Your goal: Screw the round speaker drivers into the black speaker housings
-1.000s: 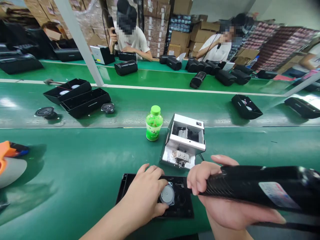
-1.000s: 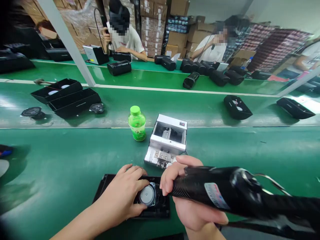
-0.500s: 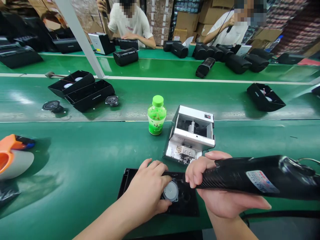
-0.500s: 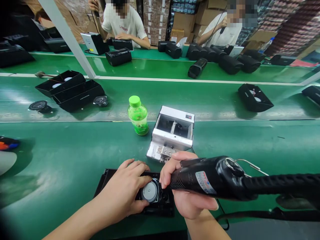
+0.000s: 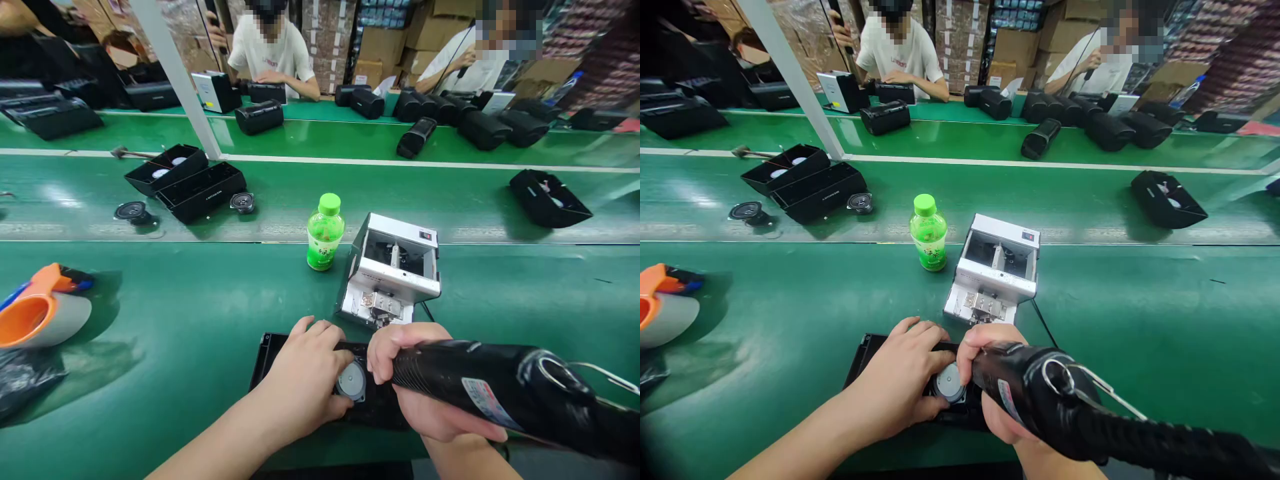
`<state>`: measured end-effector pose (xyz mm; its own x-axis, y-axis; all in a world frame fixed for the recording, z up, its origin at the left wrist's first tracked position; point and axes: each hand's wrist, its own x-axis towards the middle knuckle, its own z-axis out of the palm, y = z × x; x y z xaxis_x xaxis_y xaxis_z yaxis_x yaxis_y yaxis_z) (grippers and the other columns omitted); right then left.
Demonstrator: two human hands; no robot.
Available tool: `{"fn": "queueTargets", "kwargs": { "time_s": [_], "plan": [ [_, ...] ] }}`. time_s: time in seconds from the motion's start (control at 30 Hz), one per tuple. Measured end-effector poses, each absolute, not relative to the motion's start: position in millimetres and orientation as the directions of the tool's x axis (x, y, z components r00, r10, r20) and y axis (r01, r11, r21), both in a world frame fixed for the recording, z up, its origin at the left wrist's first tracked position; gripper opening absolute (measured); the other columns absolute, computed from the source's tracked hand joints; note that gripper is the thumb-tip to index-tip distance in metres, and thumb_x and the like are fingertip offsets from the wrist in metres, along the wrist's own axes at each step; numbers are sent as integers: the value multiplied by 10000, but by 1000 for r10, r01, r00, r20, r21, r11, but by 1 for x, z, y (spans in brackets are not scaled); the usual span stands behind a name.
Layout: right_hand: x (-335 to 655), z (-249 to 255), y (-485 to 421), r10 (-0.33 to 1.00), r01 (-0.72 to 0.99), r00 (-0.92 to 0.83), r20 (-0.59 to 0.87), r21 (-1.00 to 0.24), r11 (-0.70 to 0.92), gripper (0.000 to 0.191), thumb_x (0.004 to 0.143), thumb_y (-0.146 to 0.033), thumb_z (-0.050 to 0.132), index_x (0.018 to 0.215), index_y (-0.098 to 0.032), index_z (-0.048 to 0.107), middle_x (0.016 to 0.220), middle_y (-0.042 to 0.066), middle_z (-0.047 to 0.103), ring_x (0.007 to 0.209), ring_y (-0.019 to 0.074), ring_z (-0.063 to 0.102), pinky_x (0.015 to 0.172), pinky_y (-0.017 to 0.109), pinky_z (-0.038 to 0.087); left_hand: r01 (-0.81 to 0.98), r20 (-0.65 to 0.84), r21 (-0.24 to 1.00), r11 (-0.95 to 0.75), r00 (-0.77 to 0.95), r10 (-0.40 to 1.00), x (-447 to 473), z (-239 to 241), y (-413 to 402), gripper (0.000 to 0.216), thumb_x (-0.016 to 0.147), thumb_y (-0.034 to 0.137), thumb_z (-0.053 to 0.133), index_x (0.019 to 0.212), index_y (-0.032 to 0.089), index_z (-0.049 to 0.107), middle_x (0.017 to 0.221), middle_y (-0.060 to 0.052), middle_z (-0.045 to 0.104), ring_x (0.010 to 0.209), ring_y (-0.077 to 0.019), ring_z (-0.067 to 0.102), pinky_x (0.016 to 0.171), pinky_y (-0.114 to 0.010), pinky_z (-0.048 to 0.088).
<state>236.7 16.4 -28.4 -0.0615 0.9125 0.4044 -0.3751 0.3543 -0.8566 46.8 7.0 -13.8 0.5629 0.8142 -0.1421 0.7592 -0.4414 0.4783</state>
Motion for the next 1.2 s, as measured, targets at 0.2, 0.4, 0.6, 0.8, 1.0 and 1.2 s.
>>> {"fn": "queueTargets", "kwargs": {
  "time_s": [0.2,0.4,0.6,0.8,1.0,1.2],
  "plan": [
    [226,-21,23,889,-279,-16,457,-856,435,837,815,-1025,460,1164,-317,739,620,-52,645,453,162,535,485,312,470,765,-149,452,-458,571,807,47,-9,9,447,806,485,949,1175,275,810,1223,-72,699,1230,-343,655,1227,-609,421],
    [226,-26,19,894,-233,-5,448,-870,435,844,788,-1026,498,1193,-316,709,656,-55,662,491,163,551,518,312,480,770,-142,434,-467,570,809,47,-7,7,460,815,506,942,1191,272,815,1210,-74,699,1250,-352,656,1264,-635,390],
    [232,13,14,894,-236,24,447,-867,439,861,862,-993,476,1398,-344,659,660,-45,693,498,177,558,516,331,506,761,-81,435,-481,565,821,46,-15,3,442,807,498,940,1161,265,816,1236,-68,712,1237,-340,663,1280,-618,391],
    [241,59,41,764,-244,185,618,-724,645,607,909,-823,693,1214,-299,725,659,-11,705,488,217,604,495,396,543,761,-93,453,-464,558,825,46,-16,4,460,789,478,940,1171,250,823,1275,-75,726,1241,-335,672,1300,-601,382],
    [233,42,71,719,-122,-65,691,-721,682,759,873,-978,528,1081,-258,647,589,-44,675,397,182,582,406,323,491,749,-86,478,-459,560,824,45,-14,4,480,783,511,952,1167,257,820,1265,-79,731,1242,-339,676,1295,-598,388],
    [235,43,69,880,-213,24,475,-857,469,829,891,-989,463,1264,-273,650,607,-53,649,424,177,543,412,318,491,747,-87,478,-462,563,822,45,-14,5,451,806,494,926,1175,257,821,1269,-88,733,1244,-342,675,1292,-587,385]
  ]
}}
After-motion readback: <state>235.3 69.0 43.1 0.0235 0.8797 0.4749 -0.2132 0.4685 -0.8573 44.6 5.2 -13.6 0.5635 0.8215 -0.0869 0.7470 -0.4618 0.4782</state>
